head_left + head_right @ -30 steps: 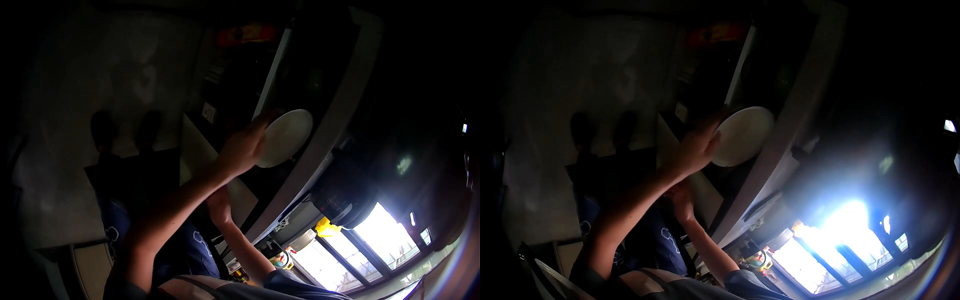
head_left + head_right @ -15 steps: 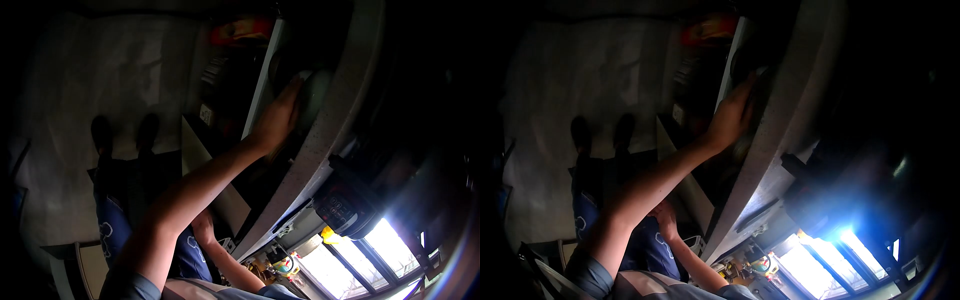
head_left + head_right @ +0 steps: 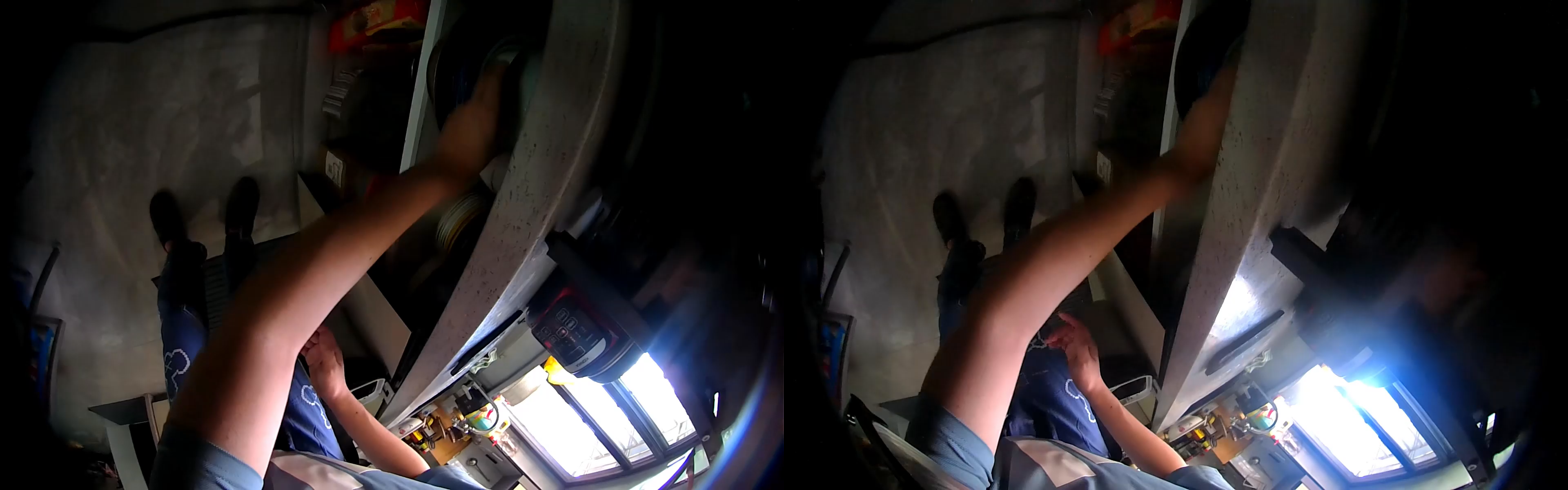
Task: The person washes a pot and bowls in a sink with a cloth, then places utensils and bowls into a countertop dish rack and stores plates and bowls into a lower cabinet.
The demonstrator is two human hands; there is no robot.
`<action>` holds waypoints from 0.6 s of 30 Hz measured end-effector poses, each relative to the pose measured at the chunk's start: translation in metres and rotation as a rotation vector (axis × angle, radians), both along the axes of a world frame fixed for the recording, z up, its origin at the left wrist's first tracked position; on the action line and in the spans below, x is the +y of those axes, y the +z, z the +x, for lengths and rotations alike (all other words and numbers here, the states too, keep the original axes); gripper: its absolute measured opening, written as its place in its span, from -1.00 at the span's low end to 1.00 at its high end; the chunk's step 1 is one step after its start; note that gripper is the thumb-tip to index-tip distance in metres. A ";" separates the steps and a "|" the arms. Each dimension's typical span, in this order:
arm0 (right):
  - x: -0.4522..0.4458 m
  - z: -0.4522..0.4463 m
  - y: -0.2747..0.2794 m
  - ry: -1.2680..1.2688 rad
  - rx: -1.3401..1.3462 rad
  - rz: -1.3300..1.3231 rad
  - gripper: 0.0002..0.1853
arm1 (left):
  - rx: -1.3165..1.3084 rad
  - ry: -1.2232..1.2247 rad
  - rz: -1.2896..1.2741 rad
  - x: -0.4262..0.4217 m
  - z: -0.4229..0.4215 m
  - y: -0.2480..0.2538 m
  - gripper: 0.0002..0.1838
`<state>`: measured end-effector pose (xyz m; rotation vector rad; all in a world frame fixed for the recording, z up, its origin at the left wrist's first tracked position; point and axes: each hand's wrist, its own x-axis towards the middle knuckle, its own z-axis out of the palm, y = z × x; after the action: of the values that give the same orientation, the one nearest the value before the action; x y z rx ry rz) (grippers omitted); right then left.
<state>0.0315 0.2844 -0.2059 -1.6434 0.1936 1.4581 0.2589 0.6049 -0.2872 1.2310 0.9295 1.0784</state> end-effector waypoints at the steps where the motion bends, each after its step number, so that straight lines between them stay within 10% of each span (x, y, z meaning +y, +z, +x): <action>1: -0.004 0.004 0.001 -0.019 0.010 0.019 -0.33 | 0.060 -0.025 0.061 -0.004 0.002 0.000 -0.20; 7: -0.002 0.005 0.004 -0.109 -0.027 0.009 -0.45 | 0.460 -0.498 0.221 -0.001 -0.018 -0.032 -0.71; 10: -0.012 0.007 0.017 -0.208 -0.015 0.038 -0.51 | 0.504 -0.384 0.272 -0.021 -0.032 -0.020 -0.37; 18: -0.126 -0.006 0.046 -0.411 -0.125 0.136 -0.55 | 0.564 -0.857 0.175 -0.202 -0.240 -0.044 -0.55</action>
<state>0.0254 0.1589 -0.1599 -1.4737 0.3327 1.0329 0.0188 0.4034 -0.3310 1.8846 0.5915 0.1221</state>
